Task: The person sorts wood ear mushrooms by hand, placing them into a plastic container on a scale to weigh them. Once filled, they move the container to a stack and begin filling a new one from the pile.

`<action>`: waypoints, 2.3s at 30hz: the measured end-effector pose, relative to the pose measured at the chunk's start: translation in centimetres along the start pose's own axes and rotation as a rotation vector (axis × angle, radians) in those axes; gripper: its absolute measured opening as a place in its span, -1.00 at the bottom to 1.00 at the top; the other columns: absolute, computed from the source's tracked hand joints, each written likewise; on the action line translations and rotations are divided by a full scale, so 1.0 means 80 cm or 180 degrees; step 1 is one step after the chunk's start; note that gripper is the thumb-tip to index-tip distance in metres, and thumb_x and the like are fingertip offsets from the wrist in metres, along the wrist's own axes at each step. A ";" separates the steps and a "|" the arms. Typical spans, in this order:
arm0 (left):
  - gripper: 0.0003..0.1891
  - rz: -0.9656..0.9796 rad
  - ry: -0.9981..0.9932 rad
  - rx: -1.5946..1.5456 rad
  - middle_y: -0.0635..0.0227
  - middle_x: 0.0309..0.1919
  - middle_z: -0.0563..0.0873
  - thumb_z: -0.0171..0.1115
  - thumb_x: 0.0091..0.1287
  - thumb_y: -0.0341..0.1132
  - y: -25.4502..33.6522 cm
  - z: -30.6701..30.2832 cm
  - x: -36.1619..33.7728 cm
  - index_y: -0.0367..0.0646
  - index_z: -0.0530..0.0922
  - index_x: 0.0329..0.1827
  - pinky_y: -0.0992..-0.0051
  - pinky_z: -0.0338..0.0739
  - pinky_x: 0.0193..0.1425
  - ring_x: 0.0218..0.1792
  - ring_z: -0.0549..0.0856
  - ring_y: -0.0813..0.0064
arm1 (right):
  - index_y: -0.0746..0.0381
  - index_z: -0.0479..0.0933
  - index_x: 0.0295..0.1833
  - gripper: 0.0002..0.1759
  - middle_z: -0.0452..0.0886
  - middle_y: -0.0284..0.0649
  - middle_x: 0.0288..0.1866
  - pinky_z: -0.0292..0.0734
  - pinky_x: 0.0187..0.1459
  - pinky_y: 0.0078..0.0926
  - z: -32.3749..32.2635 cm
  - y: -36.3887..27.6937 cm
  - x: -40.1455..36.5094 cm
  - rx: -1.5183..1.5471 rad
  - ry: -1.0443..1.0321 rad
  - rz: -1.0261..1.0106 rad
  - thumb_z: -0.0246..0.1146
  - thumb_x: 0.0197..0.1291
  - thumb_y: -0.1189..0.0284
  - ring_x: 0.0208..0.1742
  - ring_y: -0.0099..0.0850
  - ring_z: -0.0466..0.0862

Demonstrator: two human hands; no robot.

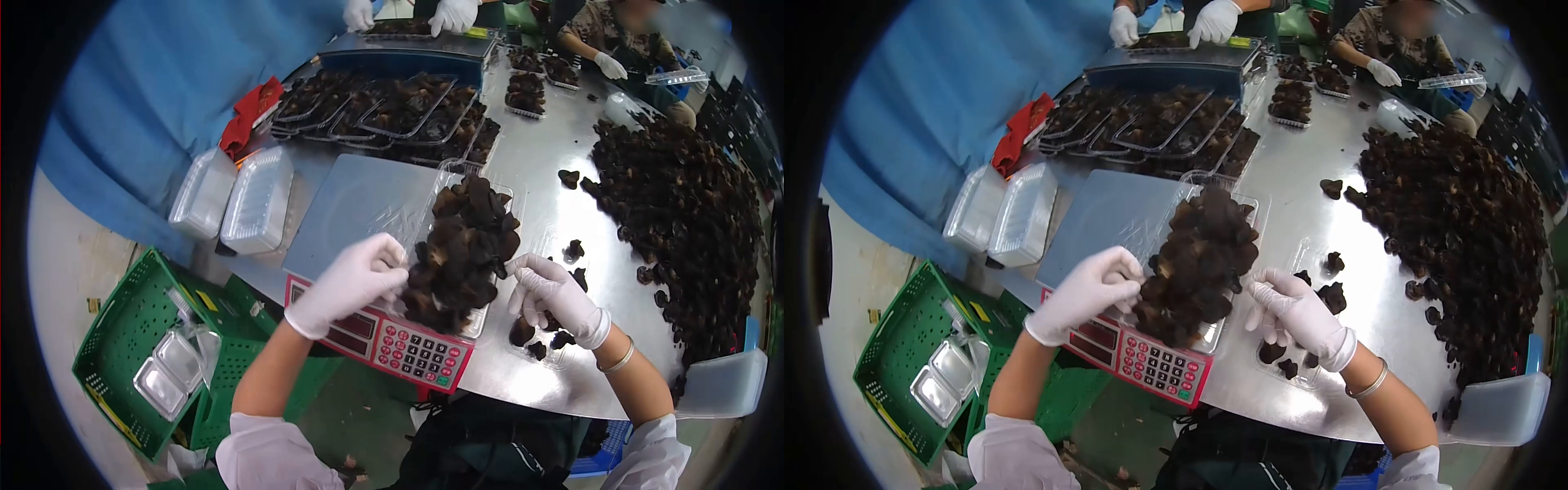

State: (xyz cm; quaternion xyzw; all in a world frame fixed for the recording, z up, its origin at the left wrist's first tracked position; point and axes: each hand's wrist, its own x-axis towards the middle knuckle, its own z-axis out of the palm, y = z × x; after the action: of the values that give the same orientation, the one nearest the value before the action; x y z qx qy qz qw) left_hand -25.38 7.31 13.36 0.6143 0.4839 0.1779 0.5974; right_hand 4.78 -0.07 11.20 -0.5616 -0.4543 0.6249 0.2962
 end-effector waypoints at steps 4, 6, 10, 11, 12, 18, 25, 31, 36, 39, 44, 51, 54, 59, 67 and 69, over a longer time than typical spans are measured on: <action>-0.85 0.0170 -0.0180 -0.0668 0.46 -0.19 0.57 0.11 0.37 -0.54 -0.013 0.021 0.009 -0.10 0.37 -0.11 0.54 0.64 -0.13 -0.23 0.60 0.65 | 0.19 0.42 -0.05 -0.73 0.67 -0.31 -0.34 0.40 -0.61 -0.74 0.005 0.000 0.002 0.0198 0.0110 -0.0013 0.08 0.59 0.19 -0.55 -0.67 0.56; -0.82 0.0333 -0.0144 -0.0834 0.46 -0.17 0.53 0.05 0.33 -0.58 -0.019 0.025 0.017 -0.08 0.33 -0.13 0.50 0.65 -0.11 -0.19 0.57 0.64 | 0.17 0.41 -0.07 -0.72 0.56 -0.35 -0.49 0.44 -0.48 -0.68 0.013 -0.006 -0.002 0.0225 0.0161 -0.0189 0.09 0.59 0.17 -0.54 -0.62 0.57; -0.76 0.0332 0.0198 -0.1912 0.51 -0.16 0.51 -0.04 0.14 -0.56 -0.017 0.025 0.028 -0.03 0.38 -0.17 0.60 0.51 -0.19 -0.22 0.54 0.67 | 0.22 0.47 0.16 -0.67 0.63 -0.29 -0.28 0.52 -0.39 -0.69 0.005 -0.008 -0.004 0.0272 0.0096 -0.0657 0.03 0.61 0.19 -0.41 -0.63 0.61; -0.78 0.0479 0.0190 -0.2087 0.50 -0.15 0.53 -0.04 0.16 -0.55 -0.019 0.017 0.034 -0.03 0.38 -0.17 0.58 0.53 -0.15 -0.20 0.56 0.64 | 0.25 0.44 0.33 -0.62 0.64 -0.27 -0.18 0.56 -0.34 -0.68 -0.002 -0.013 -0.006 0.0118 -0.0030 -0.0695 -0.01 0.60 0.26 -0.36 -0.64 0.60; -0.79 0.0632 0.0186 -0.2262 0.50 -0.14 0.54 -0.04 0.19 -0.54 -0.019 0.009 0.040 -0.03 0.38 -0.17 0.55 0.56 -0.12 -0.18 0.58 0.61 | 0.25 0.44 0.33 -0.62 0.64 -0.27 -0.18 0.56 -0.34 -0.68 -0.005 -0.016 -0.011 0.0121 -0.0018 -0.0709 -0.01 0.60 0.26 -0.36 -0.64 0.60; -0.71 0.0879 0.0517 -0.2519 0.39 -0.01 0.64 -0.01 0.26 -0.50 -0.006 -0.091 0.130 -0.05 0.50 0.02 0.25 0.65 0.14 0.03 0.67 0.39 | 0.28 0.46 0.35 -0.61 0.66 -0.26 -0.18 0.51 -0.26 -0.66 -0.040 0.003 -0.074 -0.0161 0.0842 -0.0797 0.00 0.53 0.40 -0.33 -0.63 0.56; -0.70 0.1149 0.1018 -0.1942 0.31 0.02 0.68 0.00 0.40 -0.48 0.016 -0.232 0.296 -0.06 0.51 0.14 0.11 0.61 0.16 0.08 0.68 0.30 | 0.34 0.50 0.26 -0.57 0.66 -0.23 -0.26 0.49 -0.28 -0.62 -0.089 0.121 -0.186 -0.0417 0.2247 -0.0862 -0.03 0.59 0.24 -0.42 -0.60 0.54; -0.72 0.1027 0.0667 -0.1684 0.31 -0.04 0.72 0.02 0.42 -0.46 -0.011 -0.282 0.388 -0.12 0.60 0.11 0.21 0.66 0.09 0.00 0.71 0.36 | 0.35 0.52 0.20 -0.48 0.65 -0.21 -0.30 0.47 -0.31 -0.64 -0.090 0.210 -0.264 -0.0157 0.3054 -0.0701 -0.07 0.63 0.09 -0.42 -0.59 0.54; -0.76 0.0544 0.1642 -0.0021 0.43 -0.18 0.73 0.20 0.37 -0.22 0.015 -0.281 0.370 -0.02 0.71 0.01 0.43 0.59 -0.16 -0.22 0.66 0.52 | 0.35 0.52 0.20 -0.47 0.64 -0.23 -0.29 0.47 -0.31 -0.64 -0.077 0.229 -0.282 0.0319 0.3358 -0.0652 -0.08 0.64 0.08 -0.42 -0.58 0.53; -0.56 0.0017 0.1528 0.0173 0.29 -0.01 0.72 0.19 0.41 -0.01 0.011 -0.301 0.356 -0.11 0.66 0.18 0.31 0.59 -0.01 -0.10 0.66 0.44 | 0.34 0.50 0.27 -0.52 0.64 -0.28 -0.22 0.50 -0.17 -0.61 -0.071 0.224 -0.265 0.0413 0.3372 -0.0532 -0.06 0.64 0.16 -0.29 -0.59 0.56; -0.22 0.0168 0.0868 -0.0472 -0.10 0.60 0.21 0.03 0.51 0.24 -0.017 -0.330 0.354 -0.12 0.25 0.61 0.02 0.25 0.56 0.60 0.20 -0.06 | 0.30 0.51 0.28 -0.63 0.66 -0.32 -0.20 0.56 -0.10 -0.55 -0.055 0.197 -0.183 0.0372 0.2628 -0.0540 0.09 0.51 0.34 -0.26 -0.56 0.60; -0.14 0.0102 0.1520 -0.0037 -0.02 0.63 0.17 0.10 0.44 0.29 0.006 -0.258 0.271 -0.09 0.21 0.63 0.05 0.08 0.62 0.64 0.12 0.02 | 0.30 0.54 0.02 -0.70 0.68 -0.21 -0.35 0.60 -0.28 -0.53 -0.072 0.178 -0.064 -0.1779 0.2412 0.0012 0.21 0.40 0.28 -0.38 -0.55 0.69; -0.28 0.0879 0.1967 0.0177 0.01 0.56 0.29 0.08 0.52 0.14 0.006 -0.197 0.212 -0.11 0.27 0.60 0.10 0.14 0.60 0.59 0.25 0.07 | 0.30 0.47 -0.19 -0.78 0.66 -0.17 -0.40 0.60 -0.37 -0.48 -0.087 0.174 -0.047 -0.1207 0.2174 0.0086 0.22 0.34 0.34 -0.47 -0.54 0.69; -0.53 0.2159 0.1660 0.0676 0.13 0.30 0.58 0.03 0.53 -0.40 0.012 0.018 0.033 -0.30 0.37 0.48 0.32 0.40 0.43 0.26 0.59 0.29 | 0.18 0.34 -0.28 -0.84 0.55 -0.33 -0.45 0.52 -0.43 -0.62 -0.085 0.176 -0.070 0.1174 0.1547 -0.0396 0.16 0.37 0.44 -0.51 -0.60 0.61; -0.63 0.4198 -0.0037 0.2390 0.53 -0.15 0.78 0.36 0.05 -0.36 -0.089 0.197 -0.067 0.06 0.72 -0.01 0.50 0.51 -0.45 -0.49 0.65 0.54 | 0.16 0.28 -0.25 -0.80 0.54 -0.31 -0.32 0.56 -0.57 -0.61 -0.058 0.084 -0.054 0.1416 0.1047 -0.1296 0.14 0.43 0.40 -0.51 -0.51 0.66; -0.63 0.4044 -0.0454 0.2101 0.41 -0.20 0.79 0.28 0.06 -0.54 -0.082 0.243 -0.054 -0.06 0.71 -0.03 0.44 0.52 -0.45 -0.48 0.68 0.44 | 0.22 0.35 -0.23 -0.81 0.60 -0.25 -0.34 0.60 -0.56 -0.57 -0.032 0.050 -0.031 0.1520 0.0912 -0.1339 0.19 0.38 0.39 -0.51 -0.51 0.68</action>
State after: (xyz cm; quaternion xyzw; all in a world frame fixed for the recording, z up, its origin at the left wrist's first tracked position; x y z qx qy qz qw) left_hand -14.45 -8.26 4.60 0.9358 0.0213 0.2950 0.1918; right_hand 8.29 -3.29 8.82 -0.4526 -0.3548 0.5536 0.6023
